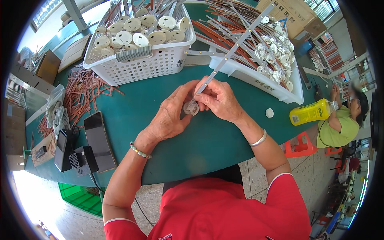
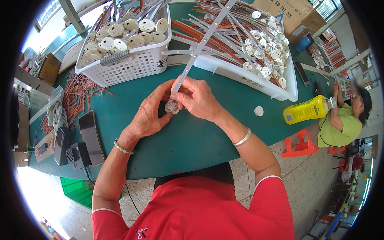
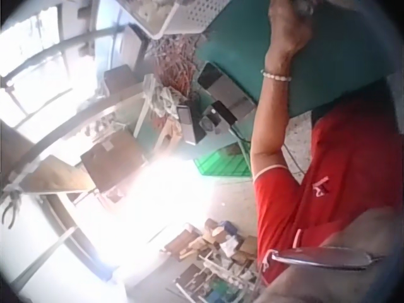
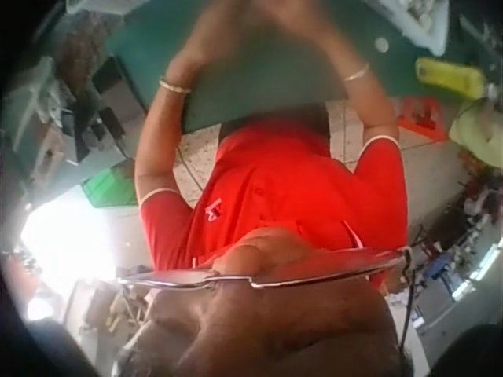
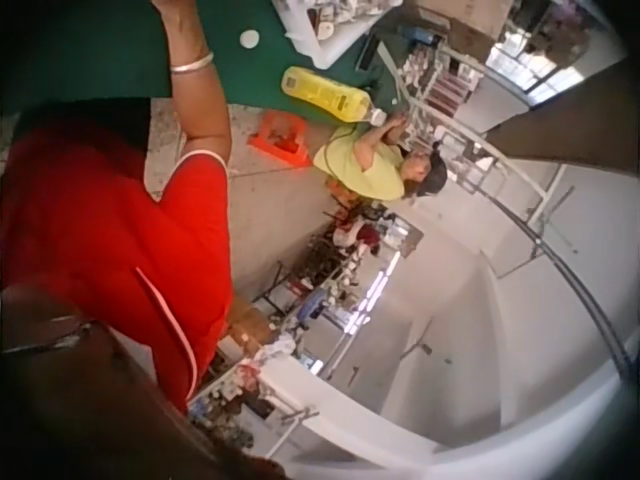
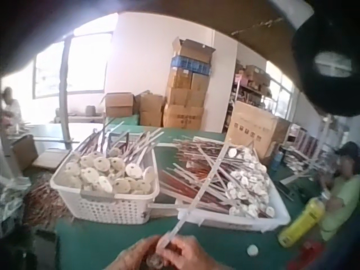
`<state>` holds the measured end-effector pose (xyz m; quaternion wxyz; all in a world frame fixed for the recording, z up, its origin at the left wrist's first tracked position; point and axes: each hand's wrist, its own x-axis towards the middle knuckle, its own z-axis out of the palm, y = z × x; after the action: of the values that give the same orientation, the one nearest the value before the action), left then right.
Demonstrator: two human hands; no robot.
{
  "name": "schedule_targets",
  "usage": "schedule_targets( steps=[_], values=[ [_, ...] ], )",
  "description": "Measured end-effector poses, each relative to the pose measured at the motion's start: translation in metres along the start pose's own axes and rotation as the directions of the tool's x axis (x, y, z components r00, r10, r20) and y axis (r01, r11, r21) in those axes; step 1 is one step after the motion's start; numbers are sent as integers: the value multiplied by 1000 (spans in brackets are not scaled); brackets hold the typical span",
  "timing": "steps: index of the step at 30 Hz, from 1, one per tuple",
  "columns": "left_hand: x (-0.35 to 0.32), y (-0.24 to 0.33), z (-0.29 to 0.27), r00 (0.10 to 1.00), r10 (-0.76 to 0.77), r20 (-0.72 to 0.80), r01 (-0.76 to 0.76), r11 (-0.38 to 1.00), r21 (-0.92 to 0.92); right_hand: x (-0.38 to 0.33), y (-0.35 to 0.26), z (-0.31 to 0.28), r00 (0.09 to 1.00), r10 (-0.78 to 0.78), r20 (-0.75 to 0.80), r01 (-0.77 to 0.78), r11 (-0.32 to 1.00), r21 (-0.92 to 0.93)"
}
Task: Assembling long LED light strips into circular plastic bases at a manufacturing workbench.
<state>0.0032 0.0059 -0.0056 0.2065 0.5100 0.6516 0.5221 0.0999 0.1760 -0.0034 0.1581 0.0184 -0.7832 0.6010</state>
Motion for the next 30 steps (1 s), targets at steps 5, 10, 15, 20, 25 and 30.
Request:
schedule_targets(
  steps=[5, 10, 15, 20, 25, 30],
  values=[
    [2, 2, -2, 999, 14, 34, -15, 999, 30, 1, -8, -5, 996, -11, 94, 19, 996, -86],
    [2, 1, -4, 998, 7, 57, -7, 1000, -4, 8, -13, -11, 992, -8, 129, 24, 992, -128],
    [4, 3, -10, 994, -37, 106, 41, 998, -37, 13, -6, -11, 987, -32, 156, 49, 993, -107],
    [4, -3, -10, 995, -18, 98, 19, 1000, -16, 13, -1, -9, 984, -16, 175, 19, 1000, -15],
    [4, 0, -10, 995, -12, 97, 13, 1000, -2, 13, 1, -13, 982, -14, 191, 12, 1000, 12],
    [4, 0, -11, 996, -4, 89, 4, 1000, 7, 14, 0, -13, 980, -24, 200, 25, 1000, -4]
  ],
)
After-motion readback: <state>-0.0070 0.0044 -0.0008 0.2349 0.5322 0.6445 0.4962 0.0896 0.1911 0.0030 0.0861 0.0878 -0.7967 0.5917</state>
